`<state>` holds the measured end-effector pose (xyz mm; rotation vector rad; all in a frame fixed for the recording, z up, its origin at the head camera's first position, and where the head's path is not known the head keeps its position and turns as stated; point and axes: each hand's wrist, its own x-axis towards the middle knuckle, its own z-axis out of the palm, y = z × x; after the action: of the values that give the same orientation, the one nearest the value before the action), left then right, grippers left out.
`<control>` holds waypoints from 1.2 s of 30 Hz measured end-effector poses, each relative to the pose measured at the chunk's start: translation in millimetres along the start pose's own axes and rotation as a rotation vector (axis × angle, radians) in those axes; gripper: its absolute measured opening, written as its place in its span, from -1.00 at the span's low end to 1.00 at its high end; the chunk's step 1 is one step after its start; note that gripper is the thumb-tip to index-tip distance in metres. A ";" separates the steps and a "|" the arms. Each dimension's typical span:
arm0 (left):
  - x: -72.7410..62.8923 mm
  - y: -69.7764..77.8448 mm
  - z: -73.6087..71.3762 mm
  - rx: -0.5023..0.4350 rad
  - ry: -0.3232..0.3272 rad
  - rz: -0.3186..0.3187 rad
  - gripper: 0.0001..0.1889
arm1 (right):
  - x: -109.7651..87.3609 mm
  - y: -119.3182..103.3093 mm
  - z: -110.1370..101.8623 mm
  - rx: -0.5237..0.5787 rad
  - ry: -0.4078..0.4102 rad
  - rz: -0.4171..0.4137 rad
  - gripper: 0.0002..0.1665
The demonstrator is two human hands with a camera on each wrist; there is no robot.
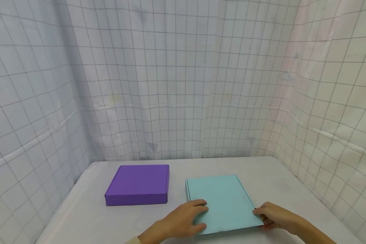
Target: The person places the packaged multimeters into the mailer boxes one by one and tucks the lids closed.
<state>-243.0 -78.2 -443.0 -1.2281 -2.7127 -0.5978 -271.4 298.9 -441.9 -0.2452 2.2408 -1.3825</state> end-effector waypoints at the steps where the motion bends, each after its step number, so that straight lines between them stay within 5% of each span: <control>1: 0.1 0.3 -0.5 -0.003 0.000 -0.002 -0.49 | 0.1 -0.9 -0.1 0.000 0.001 0.000 -0.68; 9: 0.6 1.6 -0.6 0.019 0.011 -0.012 -0.50 | 1.6 -2.1 -2.4 -0.060 0.013 0.004 -0.63; 17: -2.9 -4.7 -2.8 -0.065 -0.001 -0.038 -0.43 | 3.2 1.5 -9.9 -0.207 -0.027 -0.108 -0.54; 26: -22.4 -6.2 -0.6 -0.330 0.137 -0.303 0.00 | 5.9 10.8 -20.8 -0.265 -0.038 -0.155 -0.13; 31: -32.9 -8.5 3.8 -0.530 0.091 -0.429 0.11 | 6.7 14.4 -24.3 -0.253 -0.083 -0.193 -0.07; 36: -34.8 -14.8 6.6 -0.735 0.035 -0.448 0.10 | 9.2 14.4 -26.3 -0.237 -0.139 -0.239 -0.04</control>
<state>-230.3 -108.8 -462.4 -0.6436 -2.8269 -1.7583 -290.8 322.8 -447.8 -0.6889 2.3129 -1.1699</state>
